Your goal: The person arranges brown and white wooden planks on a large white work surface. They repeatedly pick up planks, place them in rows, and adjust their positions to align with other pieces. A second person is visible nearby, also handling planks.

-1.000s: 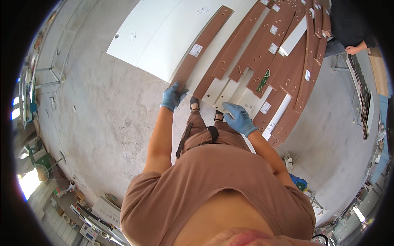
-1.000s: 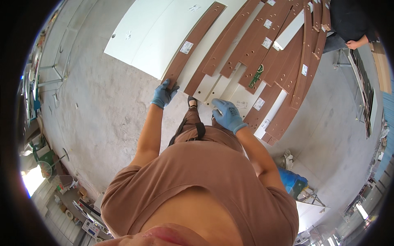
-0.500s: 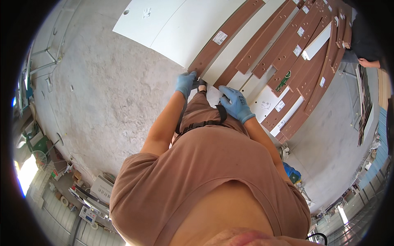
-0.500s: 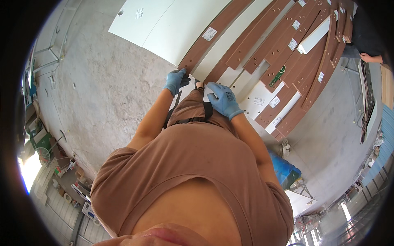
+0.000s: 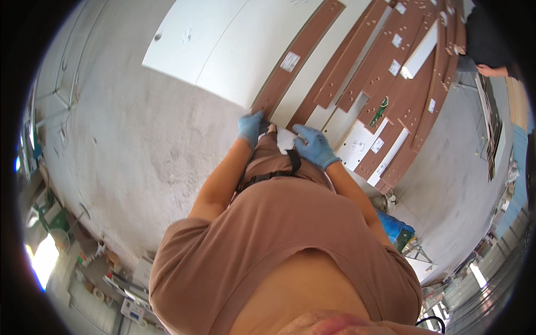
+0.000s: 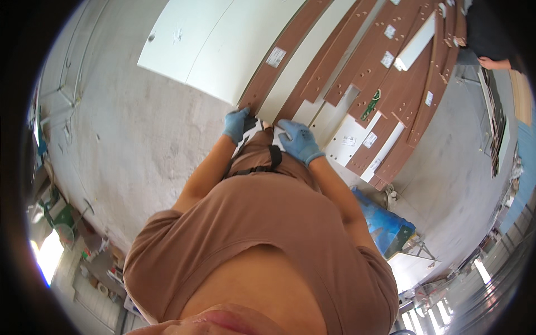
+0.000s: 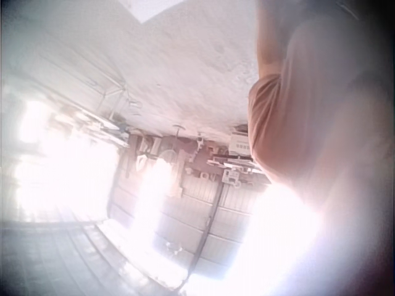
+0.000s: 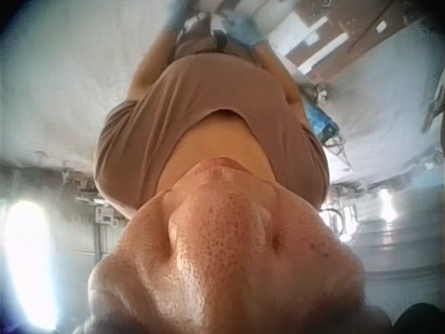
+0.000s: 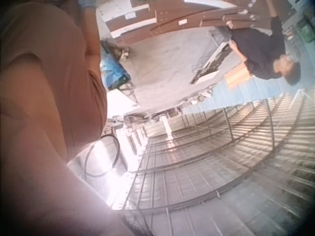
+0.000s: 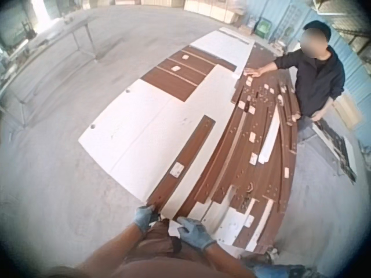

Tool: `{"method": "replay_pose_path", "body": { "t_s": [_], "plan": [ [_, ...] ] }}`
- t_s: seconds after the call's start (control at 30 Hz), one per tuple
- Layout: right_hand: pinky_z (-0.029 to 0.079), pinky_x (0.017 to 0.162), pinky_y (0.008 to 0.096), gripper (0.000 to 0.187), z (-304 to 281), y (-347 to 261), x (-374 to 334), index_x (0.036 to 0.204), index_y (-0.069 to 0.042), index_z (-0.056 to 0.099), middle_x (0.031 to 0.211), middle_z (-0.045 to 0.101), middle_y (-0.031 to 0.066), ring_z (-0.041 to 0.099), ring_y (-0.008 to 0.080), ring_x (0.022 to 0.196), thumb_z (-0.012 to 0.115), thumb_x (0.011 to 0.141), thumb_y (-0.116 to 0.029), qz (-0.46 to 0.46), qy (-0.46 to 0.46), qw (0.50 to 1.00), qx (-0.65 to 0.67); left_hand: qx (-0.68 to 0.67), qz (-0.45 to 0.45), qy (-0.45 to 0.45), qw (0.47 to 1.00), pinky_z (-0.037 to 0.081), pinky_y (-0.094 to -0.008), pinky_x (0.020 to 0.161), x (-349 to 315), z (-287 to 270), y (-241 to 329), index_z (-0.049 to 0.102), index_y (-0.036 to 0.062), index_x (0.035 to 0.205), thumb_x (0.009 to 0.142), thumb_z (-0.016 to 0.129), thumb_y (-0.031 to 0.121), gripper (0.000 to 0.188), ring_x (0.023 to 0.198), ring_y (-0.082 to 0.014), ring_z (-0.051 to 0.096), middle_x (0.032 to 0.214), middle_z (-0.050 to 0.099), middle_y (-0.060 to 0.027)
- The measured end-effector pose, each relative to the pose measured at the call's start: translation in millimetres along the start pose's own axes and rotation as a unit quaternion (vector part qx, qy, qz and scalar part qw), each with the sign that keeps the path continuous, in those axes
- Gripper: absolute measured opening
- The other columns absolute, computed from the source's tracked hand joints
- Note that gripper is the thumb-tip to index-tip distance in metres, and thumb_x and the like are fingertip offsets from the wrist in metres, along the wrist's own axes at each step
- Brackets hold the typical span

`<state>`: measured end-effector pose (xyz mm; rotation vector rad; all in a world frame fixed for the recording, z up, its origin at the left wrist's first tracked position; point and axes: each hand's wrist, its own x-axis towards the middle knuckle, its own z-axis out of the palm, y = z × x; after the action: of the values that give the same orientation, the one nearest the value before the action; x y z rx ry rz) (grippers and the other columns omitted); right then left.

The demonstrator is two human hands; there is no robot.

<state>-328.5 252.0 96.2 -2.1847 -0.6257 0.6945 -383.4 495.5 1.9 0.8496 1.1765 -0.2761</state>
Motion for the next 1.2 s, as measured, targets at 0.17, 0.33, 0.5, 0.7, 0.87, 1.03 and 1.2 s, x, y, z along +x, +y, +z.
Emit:
{"method": "replay_pose_path", "body": {
  "t_s": [0.17, 0.33, 0.5, 0.7, 0.87, 1.03, 1.2],
  "plan": [
    [0.054, 0.09, 0.0527, 0.028, 1, 2, -2, 0.115, -0.005, 0.068, 0.114, 0.072, 0.0224, 0.067, 0.0459, 0.103, 0.062, 0.093, -0.021, -0.009, 0.013, 1.0, 0.004, -0.028, -0.02, -0.025, 0.999, 0.067, -0.0445, 0.066, 15, -8, -3, 0.068, -0.0011, 0.117, 0.098, 0.074, 0.02, 0.029, 0.079, -0.0344, 0.078, 0.097, 0.076, -0.0177],
    [0.054, 0.087, 0.0524, 0.027, -4, -7, -2, 0.115, -0.005, 0.067, 0.109, 0.072, 0.0229, 0.067, 0.0452, 0.1, 0.061, 0.094, -0.02, -0.028, 0.048, 0.998, 0.005, 0.01, -0.011, -0.051, 0.999, 0.065, -0.0451, 0.064, 23, -19, -4, 0.07, -0.0015, 0.111, 0.098, 0.075, 0.025, 0.03, 0.077, -0.0354, 0.077, 0.094, 0.076, -0.0181],
    [0.054, 0.085, 0.0516, 0.028, -17, -6, -8, 0.116, -0.003, 0.065, 0.101, 0.072, 0.0214, 0.068, 0.0439, 0.097, 0.06, 0.092, -0.017, -0.025, 0.071, 0.997, 0.022, 0.09, -0.024, -0.011, 0.996, 0.063, -0.0446, 0.061, 11, -25, 4, 0.069, -0.0011, 0.104, 0.098, 0.075, 0.038, 0.04, 0.069, -0.0318, 0.075, 0.088, 0.076, -0.0174],
    [0.056, 0.089, 0.0488, 0.031, -49, 39, -22, 0.12, -0.001, 0.068, 0.111, 0.073, 0.0229, 0.069, 0.0444, 0.1, 0.062, 0.093, -0.014, -0.052, 0.158, 0.986, 0.029, 0.171, -0.061, 0.018, 0.983, 0.059, -0.0393, 0.052, -33, -22, 14, 0.064, -0.001, 0.093, 0.102, 0.067, 0.043, 0.045, 0.06, -0.0286, 0.072, 0.078, 0.073, -0.0156],
    [0.057, 0.095, 0.0472, 0.035, -128, 120, -49, 0.127, -0.007, 0.07, 0.117, 0.074, 0.0188, 0.07, 0.0385, 0.109, 0.068, 0.093, -0.015, 0.082, 0.267, 0.96, 0.025, 0.234, -0.022, 0.004, 0.972, 0.057, -0.0345, 0.053, -64, 17, 17, 0.067, 0.0014, 0.097, 0.101, 0.069, 0.037, 0.036, 0.063, -0.0221, 0.072, 0.081, 0.074, -0.0132],
    [0.048, 0.106, 0.052, 0.049, -241, 218, -65, 0.134, -0.004, 0.06, 0.139, 0.062, 0.0225, 0.061, 0.0413, 0.124, 0.07, 0.092, -0.027, 0.191, 0.455, 0.82, -0.29, 0.283, 0.055, -0.029, 0.957, 0.057, -0.0305, 0.06, -76, 78, 13, 0.071, 0.005, 0.1, 0.099, 0.071, 0.033, 0.028, 0.072, -0.0183, 0.074, 0.088, 0.076, -0.0084],
    [0.045, 0.109, 0.0522, 0.066, -319, 286, -69, 0.142, -0.008, 0.048, 0.148, 0.052, 0.0194, 0.053, 0.0388, 0.135, 0.072, 0.092, -0.044, 0.355, 0.392, 0.778, -0.339, 0.304, 0.066, -0.06, 0.948, 0.06, -0.0314, 0.068, -84, 112, 0, 0.072, 0.004, 0.113, 0.099, 0.073, 0.032, 0.031, 0.079, -0.0192, 0.075, 0.098, 0.078, -0.0079]
  ]
}}
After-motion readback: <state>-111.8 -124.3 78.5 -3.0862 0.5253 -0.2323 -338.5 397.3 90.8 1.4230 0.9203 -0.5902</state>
